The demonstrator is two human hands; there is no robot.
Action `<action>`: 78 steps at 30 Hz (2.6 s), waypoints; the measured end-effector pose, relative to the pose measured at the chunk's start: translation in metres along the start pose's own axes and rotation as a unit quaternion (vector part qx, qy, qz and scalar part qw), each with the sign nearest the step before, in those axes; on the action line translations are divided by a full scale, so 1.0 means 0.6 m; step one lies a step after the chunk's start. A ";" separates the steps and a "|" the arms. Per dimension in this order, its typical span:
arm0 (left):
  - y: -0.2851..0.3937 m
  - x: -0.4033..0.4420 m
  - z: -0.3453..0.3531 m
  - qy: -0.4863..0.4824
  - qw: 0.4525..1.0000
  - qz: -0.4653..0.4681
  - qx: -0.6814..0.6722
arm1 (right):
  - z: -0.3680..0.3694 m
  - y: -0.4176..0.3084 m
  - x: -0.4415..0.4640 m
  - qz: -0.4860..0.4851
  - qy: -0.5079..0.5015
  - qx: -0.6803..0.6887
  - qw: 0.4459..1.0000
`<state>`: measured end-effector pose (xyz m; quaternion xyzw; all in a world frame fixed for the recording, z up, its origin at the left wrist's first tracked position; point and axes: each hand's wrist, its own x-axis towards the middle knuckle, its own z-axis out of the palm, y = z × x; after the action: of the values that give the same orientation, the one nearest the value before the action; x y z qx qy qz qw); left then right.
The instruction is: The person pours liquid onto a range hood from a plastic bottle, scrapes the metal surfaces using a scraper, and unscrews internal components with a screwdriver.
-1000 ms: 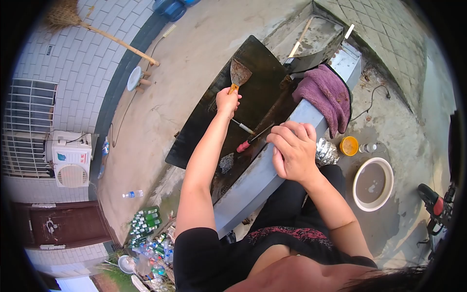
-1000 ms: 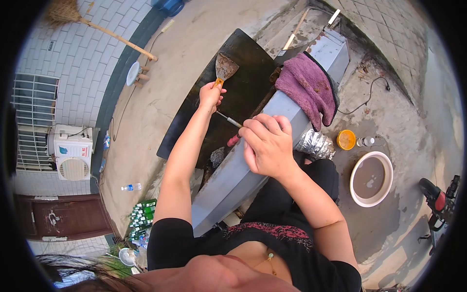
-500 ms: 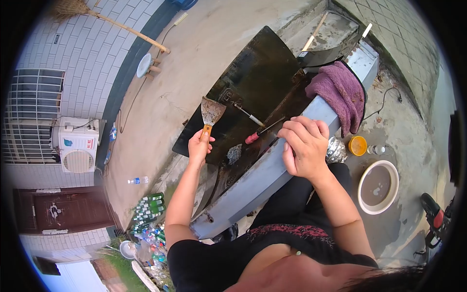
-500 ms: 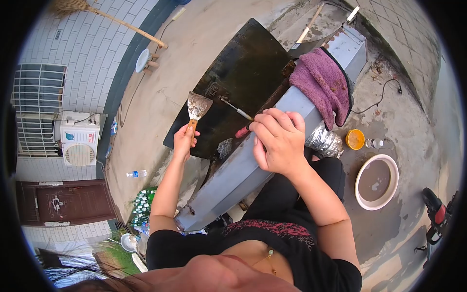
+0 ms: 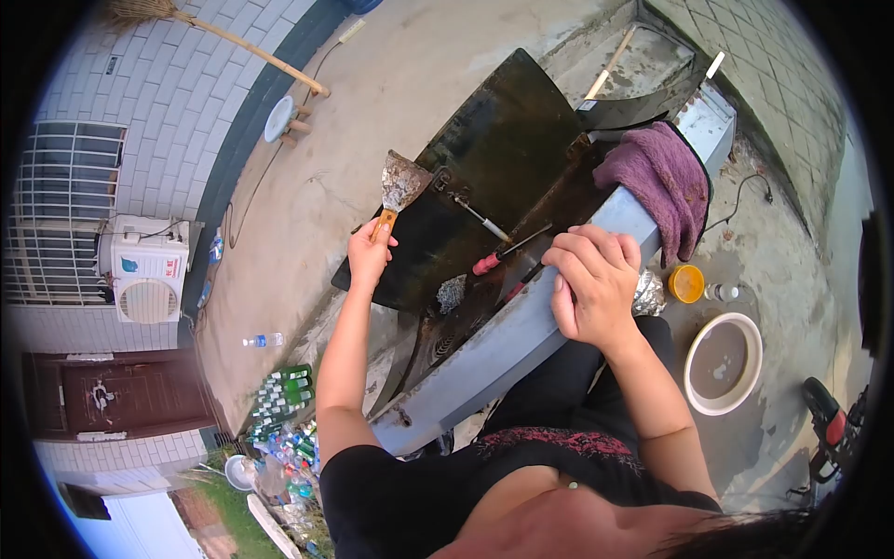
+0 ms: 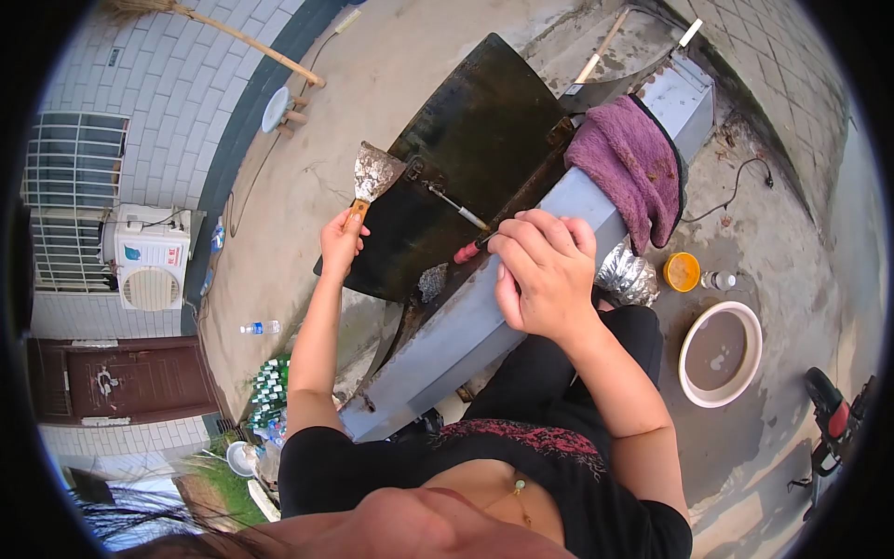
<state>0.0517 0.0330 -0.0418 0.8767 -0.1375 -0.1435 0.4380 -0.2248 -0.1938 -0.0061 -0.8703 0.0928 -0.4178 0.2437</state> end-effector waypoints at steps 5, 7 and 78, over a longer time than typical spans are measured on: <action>0.027 0.017 0.028 0.031 0.999 -0.011 0.026 | 0.003 -0.001 -0.003 0.009 0.005 -0.001 1.000; 0.035 0.018 0.033 0.030 0.999 -0.012 0.020 | 0.002 -0.002 -0.001 0.010 0.006 0.001 1.000; 0.224 -0.156 0.216 0.064 0.983 -0.153 -0.079 | -0.018 0.666 -0.759 0.794 0.083 -0.230 0.557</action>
<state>-0.0981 -0.1048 0.0046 0.8573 0.0381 -0.1626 0.4870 -0.5050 -0.3768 -0.5111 -0.4325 0.8589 -0.0896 0.2592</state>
